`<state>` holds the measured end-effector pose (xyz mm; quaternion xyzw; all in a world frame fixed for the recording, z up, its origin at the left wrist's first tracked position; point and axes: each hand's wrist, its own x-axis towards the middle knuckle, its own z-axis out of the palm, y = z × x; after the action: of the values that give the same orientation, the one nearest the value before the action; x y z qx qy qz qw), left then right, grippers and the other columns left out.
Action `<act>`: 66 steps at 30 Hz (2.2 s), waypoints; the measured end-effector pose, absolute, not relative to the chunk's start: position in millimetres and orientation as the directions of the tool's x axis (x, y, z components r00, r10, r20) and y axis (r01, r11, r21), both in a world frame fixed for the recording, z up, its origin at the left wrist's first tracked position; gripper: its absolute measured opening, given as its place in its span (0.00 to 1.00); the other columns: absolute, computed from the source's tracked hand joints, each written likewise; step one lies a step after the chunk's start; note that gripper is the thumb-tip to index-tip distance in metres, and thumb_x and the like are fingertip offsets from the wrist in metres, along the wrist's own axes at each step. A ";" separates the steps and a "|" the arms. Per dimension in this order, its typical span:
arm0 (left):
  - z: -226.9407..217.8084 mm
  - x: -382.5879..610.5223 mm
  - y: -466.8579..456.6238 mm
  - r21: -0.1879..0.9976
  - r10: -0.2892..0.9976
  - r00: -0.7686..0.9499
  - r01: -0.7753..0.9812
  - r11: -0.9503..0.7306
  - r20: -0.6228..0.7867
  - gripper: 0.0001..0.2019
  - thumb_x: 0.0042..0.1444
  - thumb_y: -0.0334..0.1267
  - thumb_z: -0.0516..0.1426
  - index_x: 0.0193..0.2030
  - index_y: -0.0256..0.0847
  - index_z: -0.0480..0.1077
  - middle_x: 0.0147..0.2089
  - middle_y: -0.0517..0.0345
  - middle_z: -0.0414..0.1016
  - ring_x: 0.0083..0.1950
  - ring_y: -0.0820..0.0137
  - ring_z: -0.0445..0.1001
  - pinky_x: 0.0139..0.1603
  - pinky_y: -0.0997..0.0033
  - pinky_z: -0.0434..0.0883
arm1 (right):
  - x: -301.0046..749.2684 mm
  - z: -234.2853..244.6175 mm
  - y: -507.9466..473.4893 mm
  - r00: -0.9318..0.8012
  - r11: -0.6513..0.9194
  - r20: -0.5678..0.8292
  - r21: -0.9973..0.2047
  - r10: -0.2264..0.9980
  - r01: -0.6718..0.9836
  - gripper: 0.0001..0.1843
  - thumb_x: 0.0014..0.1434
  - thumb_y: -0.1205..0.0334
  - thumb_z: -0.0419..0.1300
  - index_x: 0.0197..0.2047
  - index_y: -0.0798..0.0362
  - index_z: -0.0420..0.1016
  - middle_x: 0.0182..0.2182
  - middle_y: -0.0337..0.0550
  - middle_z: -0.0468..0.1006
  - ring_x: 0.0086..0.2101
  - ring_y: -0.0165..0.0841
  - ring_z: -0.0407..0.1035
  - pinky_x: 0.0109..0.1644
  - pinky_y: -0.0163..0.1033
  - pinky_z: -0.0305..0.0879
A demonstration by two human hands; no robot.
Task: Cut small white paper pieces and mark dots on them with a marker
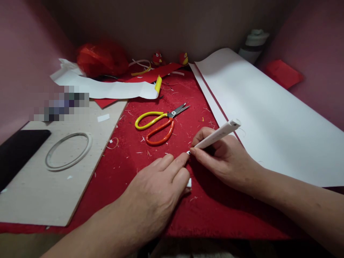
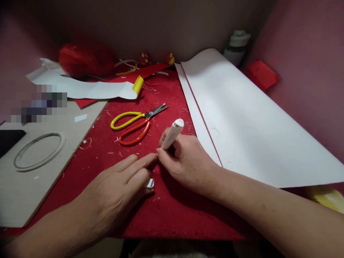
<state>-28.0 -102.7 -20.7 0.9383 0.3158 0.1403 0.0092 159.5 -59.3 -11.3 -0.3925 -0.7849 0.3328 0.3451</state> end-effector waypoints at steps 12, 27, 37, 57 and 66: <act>-19.0 -27.6 -103.2 0.118 0.598 0.757 0.590 -0.799 0.264 0.06 0.62 0.31 0.46 0.39 0.34 0.63 0.50 0.39 0.70 0.49 0.58 0.71 0.44 0.53 0.72 | 160.4 -10.4 -60.4 -0.450 0.467 0.271 -0.782 0.851 0.414 0.07 0.56 0.72 0.54 0.28 0.52 0.62 0.25 0.36 0.66 0.26 0.28 0.59 0.31 0.34 0.57; -21.1 -28.0 -102.6 0.082 0.588 0.761 0.591 -0.803 0.274 0.07 0.62 0.31 0.46 0.40 0.35 0.64 0.50 0.40 0.70 0.47 0.60 0.71 0.44 0.55 0.72 | 160.0 -11.2 -60.0 -0.444 0.466 0.272 -0.779 0.853 0.418 0.07 0.56 0.71 0.54 0.28 0.53 0.62 0.25 0.36 0.65 0.26 0.27 0.58 0.32 0.34 0.57; -20.4 -28.4 -102.2 0.103 0.594 0.757 0.591 -0.800 0.274 0.08 0.62 0.31 0.46 0.40 0.34 0.64 0.51 0.40 0.70 0.48 0.60 0.71 0.45 0.55 0.72 | 159.8 -10.7 -60.0 -0.435 0.455 0.267 -0.788 0.860 0.414 0.07 0.56 0.71 0.54 0.28 0.53 0.62 0.25 0.37 0.65 0.26 0.28 0.59 0.32 0.35 0.58; -20.0 -27.9 -103.0 0.102 0.606 0.754 0.602 -0.792 0.255 0.07 0.62 0.31 0.46 0.40 0.35 0.64 0.52 0.40 0.70 0.51 0.59 0.70 0.47 0.54 0.72 | 160.4 -11.8 -60.0 -0.435 0.447 0.261 -0.795 0.862 0.409 0.06 0.56 0.70 0.55 0.28 0.52 0.64 0.26 0.37 0.66 0.26 0.28 0.61 0.32 0.35 0.59; -18.3 -27.8 -103.1 0.096 0.603 0.759 0.600 -0.794 0.244 0.07 0.62 0.32 0.46 0.40 0.35 0.64 0.52 0.40 0.70 0.50 0.59 0.70 0.47 0.54 0.72 | 160.8 -11.4 -60.6 -0.438 0.451 0.257 -0.786 0.861 0.424 0.06 0.56 0.70 0.55 0.28 0.53 0.63 0.25 0.37 0.66 0.26 0.28 0.60 0.32 0.35 0.58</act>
<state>-27.8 -103.1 -18.3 0.9379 0.3205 0.1323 0.0062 160.8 -60.6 -11.4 -0.4102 -0.7828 0.3262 0.3354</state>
